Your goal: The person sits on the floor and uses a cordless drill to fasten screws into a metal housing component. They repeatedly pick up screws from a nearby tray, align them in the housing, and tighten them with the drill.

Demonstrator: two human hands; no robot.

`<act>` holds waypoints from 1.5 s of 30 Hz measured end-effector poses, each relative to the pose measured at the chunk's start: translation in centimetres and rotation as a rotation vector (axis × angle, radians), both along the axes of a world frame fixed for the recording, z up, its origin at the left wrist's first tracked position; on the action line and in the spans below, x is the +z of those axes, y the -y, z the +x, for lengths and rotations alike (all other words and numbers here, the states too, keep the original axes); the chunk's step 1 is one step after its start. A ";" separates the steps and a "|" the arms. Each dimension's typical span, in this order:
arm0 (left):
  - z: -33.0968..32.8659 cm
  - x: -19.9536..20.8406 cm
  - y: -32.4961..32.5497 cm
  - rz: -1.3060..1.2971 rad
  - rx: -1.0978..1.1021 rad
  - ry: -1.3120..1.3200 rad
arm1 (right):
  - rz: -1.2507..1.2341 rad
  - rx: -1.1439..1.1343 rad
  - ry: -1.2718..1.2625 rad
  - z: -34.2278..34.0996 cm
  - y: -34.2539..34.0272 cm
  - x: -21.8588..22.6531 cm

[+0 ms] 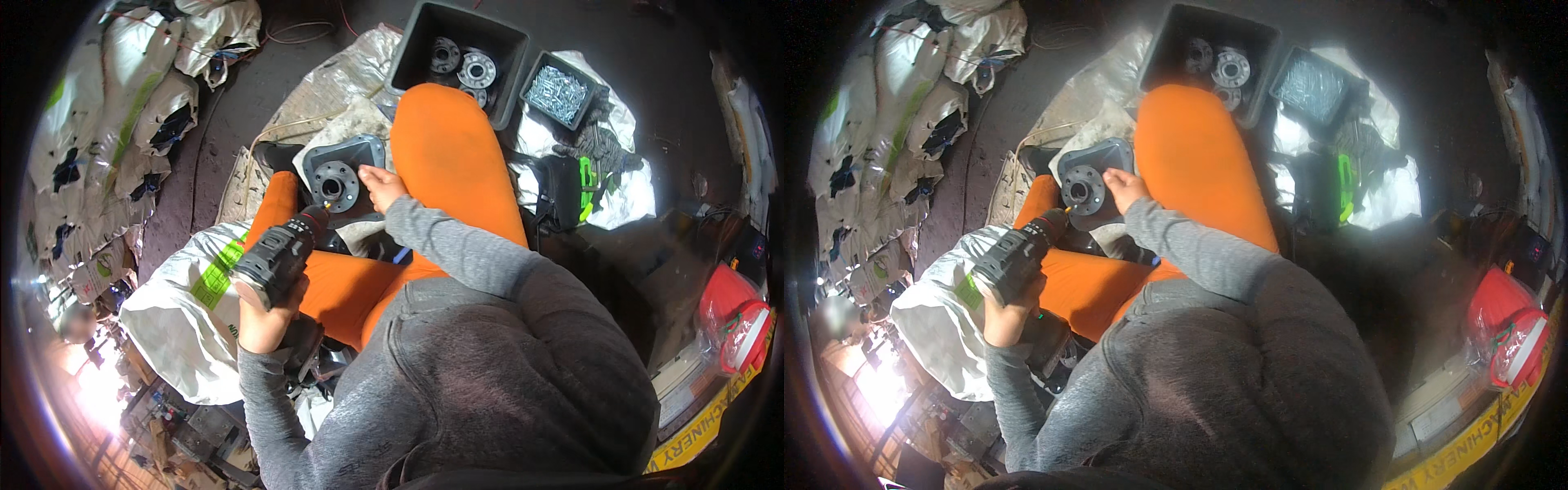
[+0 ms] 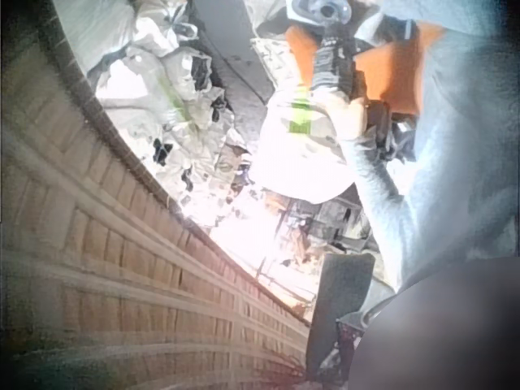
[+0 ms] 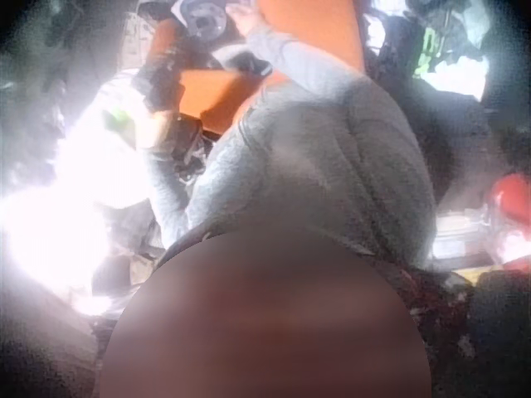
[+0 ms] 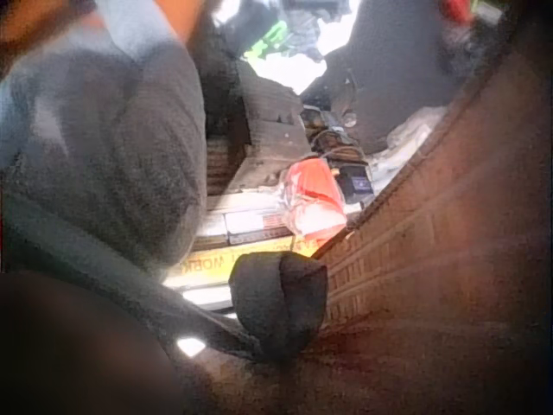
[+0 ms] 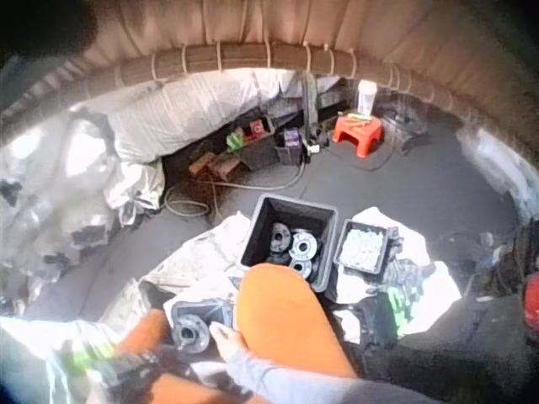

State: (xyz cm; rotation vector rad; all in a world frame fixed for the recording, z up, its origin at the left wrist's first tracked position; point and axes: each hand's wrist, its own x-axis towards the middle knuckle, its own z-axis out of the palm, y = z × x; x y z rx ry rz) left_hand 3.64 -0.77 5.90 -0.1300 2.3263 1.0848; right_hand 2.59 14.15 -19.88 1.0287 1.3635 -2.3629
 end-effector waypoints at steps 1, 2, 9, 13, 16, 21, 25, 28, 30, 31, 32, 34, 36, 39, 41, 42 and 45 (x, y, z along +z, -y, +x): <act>0.6 0.2 0.2 0.027 -0.037 -0.072 | -0.221 0.029 0.142 0.5 -1.0 0.4; 1.3 0.1 0.4 0.070 -0.044 -0.108 | -0.408 0.052 0.090 1.2 -2.0 0.8; 5.1 -1.6 1.5 0.180 -0.017 0.022 | -0.995 0.156 -0.204 3.5 -4.4 3.5; 5.7 -1.7 1.9 0.151 -0.092 -0.106 | -0.943 0.257 -0.191 3.7 -4.2 4.6; 5.7 -1.8 2.2 0.125 -0.152 -0.159 | -0.932 0.300 -0.197 3.9 -4.2 5.1; 5.6 -2.1 2.7 0.136 -0.171 -0.177 | -0.907 0.316 -0.136 4.0 -4.0 5.9; 5.6 -2.1 3.0 0.125 -0.190 -0.174 | -0.955 0.287 -0.159 3.9 -4.0 6.2; 5.7 -1.9 3.2 0.133 -0.164 -0.152 | -0.994 0.225 -0.164 3.8 -4.1 6.1; 5.8 -1.8 3.3 0.133 -0.146 -0.110 | -0.976 0.204 -0.146 3.8 -4.0 6.0; 5.8 -1.8 3.3 0.120 -0.131 -0.060 | -1.007 0.211 -0.156 3.8 -3.8 5.9; 5.9 -1.7 3.2 0.113 -0.105 -0.003 | -1.025 0.220 -0.163 3.8 -3.7 5.9; 6.0 -1.7 3.2 0.127 -0.143 -0.100 | -1.034 0.236 -0.169 3.8 -3.6 5.8; 6.0 -1.5 3.1 0.152 -0.124 -0.138 | -0.995 0.236 -0.151 3.8 -3.7 5.7; 6.1 -0.9 3.2 0.190 -0.038 -0.134 | -0.880 0.259 -0.124 4.1 -3.7 6.0; 6.1 -0.5 3.4 0.209 -0.007 -0.137 | -0.863 0.263 -0.154 4.4 -3.5 6.2; 6.0 -0.3 3.5 0.200 0.004 -0.103 | -0.839 0.258 -0.144 4.5 -3.4 6.4; 5.8 -0.1 3.8 0.191 0.023 -0.018 | -0.787 0.263 -0.091 4.3 -3.2 6.7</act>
